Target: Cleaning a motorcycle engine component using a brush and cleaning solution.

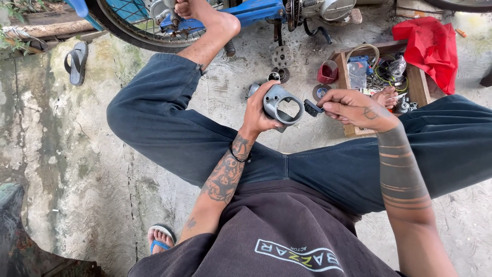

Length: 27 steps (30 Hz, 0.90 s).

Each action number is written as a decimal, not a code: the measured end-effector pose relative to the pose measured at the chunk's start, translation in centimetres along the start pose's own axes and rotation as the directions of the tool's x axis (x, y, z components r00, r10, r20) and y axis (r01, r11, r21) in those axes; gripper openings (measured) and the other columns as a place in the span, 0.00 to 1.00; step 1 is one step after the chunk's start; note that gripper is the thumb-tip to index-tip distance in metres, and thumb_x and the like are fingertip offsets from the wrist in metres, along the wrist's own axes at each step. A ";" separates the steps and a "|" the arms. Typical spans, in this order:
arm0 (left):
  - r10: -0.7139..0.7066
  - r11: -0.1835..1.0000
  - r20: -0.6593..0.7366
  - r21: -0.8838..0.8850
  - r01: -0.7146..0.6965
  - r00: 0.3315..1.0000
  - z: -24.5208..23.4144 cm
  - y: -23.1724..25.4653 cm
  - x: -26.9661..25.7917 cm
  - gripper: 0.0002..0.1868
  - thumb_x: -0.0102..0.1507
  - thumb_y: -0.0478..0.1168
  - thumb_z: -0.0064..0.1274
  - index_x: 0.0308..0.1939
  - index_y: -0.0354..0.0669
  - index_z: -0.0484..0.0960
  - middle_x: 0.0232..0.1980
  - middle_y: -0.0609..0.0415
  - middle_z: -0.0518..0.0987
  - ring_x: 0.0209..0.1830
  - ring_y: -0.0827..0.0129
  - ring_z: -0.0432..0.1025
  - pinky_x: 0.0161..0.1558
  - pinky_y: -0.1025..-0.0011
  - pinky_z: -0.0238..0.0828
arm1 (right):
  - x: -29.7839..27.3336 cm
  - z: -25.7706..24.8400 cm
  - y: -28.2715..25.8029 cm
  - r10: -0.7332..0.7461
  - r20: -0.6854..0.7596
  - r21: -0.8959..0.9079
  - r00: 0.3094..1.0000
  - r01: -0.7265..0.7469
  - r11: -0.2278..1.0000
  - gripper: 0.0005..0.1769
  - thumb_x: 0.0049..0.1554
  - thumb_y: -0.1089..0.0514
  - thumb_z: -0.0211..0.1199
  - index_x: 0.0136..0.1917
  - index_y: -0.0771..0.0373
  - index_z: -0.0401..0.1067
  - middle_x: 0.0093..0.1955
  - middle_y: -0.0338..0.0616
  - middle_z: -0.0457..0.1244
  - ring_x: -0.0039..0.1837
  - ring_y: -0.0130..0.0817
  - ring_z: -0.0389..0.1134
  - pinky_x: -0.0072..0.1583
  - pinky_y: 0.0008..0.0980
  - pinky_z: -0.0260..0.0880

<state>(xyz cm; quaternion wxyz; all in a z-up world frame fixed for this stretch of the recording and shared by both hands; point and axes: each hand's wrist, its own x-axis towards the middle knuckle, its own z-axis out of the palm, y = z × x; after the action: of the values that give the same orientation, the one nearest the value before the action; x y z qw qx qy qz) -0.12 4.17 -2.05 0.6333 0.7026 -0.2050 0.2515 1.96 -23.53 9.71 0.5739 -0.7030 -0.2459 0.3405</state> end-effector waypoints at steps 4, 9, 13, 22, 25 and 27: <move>-0.023 0.999 0.005 -0.047 0.023 1.000 0.5 0.5 -0.1 0.62 0.38 0.86 0.61 0.63 0.47 0.77 0.57 0.48 0.80 0.58 0.52 0.76 0.62 0.56 0.70 | 1.4 0.8 2.8 -0.168 -0.122 0.095 0.978 0.180 0.979 0.10 0.69 0.62 0.49 0.57 0.70 0.68 0.34 0.38 0.56 0.33 0.14 0.56 0.32 0.15 0.59; -0.057 0.996 -0.010 -0.073 0.056 0.998 0.3 -1.1 -0.3 0.62 0.38 0.87 0.59 0.63 0.47 0.77 0.54 0.51 0.81 0.55 0.57 0.77 0.60 0.59 0.71 | 1.6 0.6 3.0 -0.295 -0.252 0.032 0.922 0.312 0.949 0.12 0.69 0.62 0.52 0.61 0.74 0.68 0.37 0.45 0.58 0.43 0.23 0.61 0.42 0.18 0.63; -0.070 0.994 0.002 -0.083 0.069 0.998 0.3 -0.6 0.1 0.61 0.39 0.85 0.60 0.63 0.48 0.77 0.53 0.50 0.81 0.54 0.56 0.77 0.59 0.57 0.72 | 1.4 1.0 2.3 -0.335 -0.325 -0.103 0.884 0.319 0.942 0.12 0.69 0.62 0.55 0.59 0.74 0.72 0.38 0.49 0.64 0.49 0.27 0.65 0.49 0.23 0.66; -0.044 0.999 0.073 0.006 0.044 0.996 0.1 0.2 0.3 0.58 0.39 0.80 0.68 0.61 0.46 0.77 0.51 0.44 0.81 0.53 0.48 0.77 0.57 0.53 0.73 | 0.6 0.0 1.6 -0.560 -0.282 -0.641 0.779 0.282 0.714 0.09 0.62 0.52 0.68 0.51 0.58 0.79 0.41 0.43 0.68 0.51 0.39 0.69 0.64 0.37 0.56; -0.031 0.999 0.096 0.039 0.027 0.995 0.2 1.0 0.6 0.57 0.38 0.78 0.70 0.61 0.47 0.77 0.51 0.44 0.81 0.52 0.47 0.77 0.57 0.52 0.73 | 1.0 0.5 1.7 -0.625 -0.210 -0.747 0.751 0.289 0.598 0.10 0.61 0.48 0.69 0.46 0.57 0.78 0.38 0.42 0.67 0.50 0.42 0.68 0.64 0.41 0.50; -0.023 0.998 0.116 0.059 0.016 0.993 0.2 1.1 0.4 0.58 0.38 0.77 0.71 0.61 0.46 0.77 0.50 0.42 0.80 0.52 0.45 0.77 0.56 0.51 0.74 | 1.0 0.0 1.5 -0.643 -0.182 -0.770 0.744 0.299 0.563 0.10 0.62 0.50 0.69 0.44 0.58 0.78 0.35 0.42 0.65 0.49 0.43 0.67 0.62 0.42 0.49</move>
<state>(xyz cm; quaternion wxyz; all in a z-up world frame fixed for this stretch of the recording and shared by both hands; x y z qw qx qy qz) -0.43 3.86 -0.95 0.6021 0.7361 -0.2275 0.2097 2.54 -23.10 8.05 0.3749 -0.8269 -0.4014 -0.1205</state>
